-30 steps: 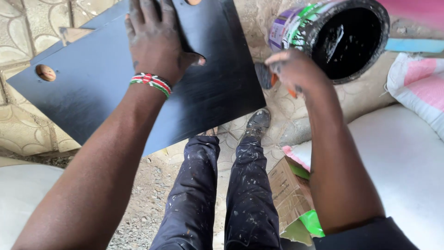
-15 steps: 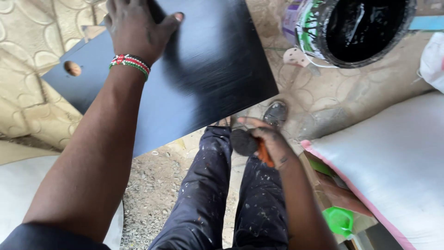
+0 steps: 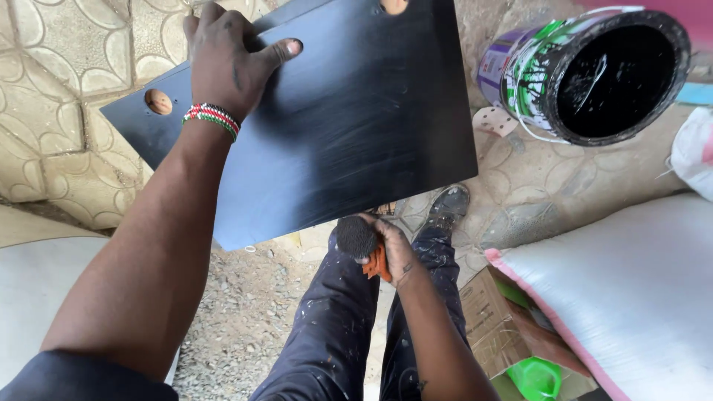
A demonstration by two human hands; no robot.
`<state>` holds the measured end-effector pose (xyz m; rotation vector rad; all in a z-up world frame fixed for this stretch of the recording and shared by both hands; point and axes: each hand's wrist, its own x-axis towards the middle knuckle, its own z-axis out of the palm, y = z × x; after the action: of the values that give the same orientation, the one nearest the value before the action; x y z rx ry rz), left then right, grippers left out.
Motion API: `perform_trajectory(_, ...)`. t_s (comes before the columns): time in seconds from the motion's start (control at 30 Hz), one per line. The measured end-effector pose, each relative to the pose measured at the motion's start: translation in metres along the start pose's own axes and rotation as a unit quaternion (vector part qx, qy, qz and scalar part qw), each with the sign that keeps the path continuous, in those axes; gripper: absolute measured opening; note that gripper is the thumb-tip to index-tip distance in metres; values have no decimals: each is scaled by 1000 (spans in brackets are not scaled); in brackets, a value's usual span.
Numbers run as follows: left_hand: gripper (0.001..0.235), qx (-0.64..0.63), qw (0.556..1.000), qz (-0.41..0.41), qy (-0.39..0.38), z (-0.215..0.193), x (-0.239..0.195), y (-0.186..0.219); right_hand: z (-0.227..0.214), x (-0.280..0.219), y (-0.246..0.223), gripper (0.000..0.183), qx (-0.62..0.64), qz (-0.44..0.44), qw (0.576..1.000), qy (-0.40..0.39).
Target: The person paints a rectangular wooden board black using a brush. They repeatedly dip the brush into a paint bucket and apply the paint to the board's surface, holding the board with one hand while painting with the other.
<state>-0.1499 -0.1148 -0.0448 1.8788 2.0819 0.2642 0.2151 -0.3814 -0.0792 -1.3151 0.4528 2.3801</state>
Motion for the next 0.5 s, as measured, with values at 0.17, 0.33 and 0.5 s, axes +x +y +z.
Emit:
perform_trajectory(0.17,81,-30,987,-130,-90,-29,-5,23,-16,-26,-11,52,-88,-19,996,-25)
perform_trajectory(0.33,78,-120,956,-248,-104,-61,-31,21,-50,-62,-81,70,-205,-42,977,33)
perform_trajectory(0.5,70,-305,900,-309,-38,-69,-86,24,-35,-53,-217,76,-243,-66,968,10)
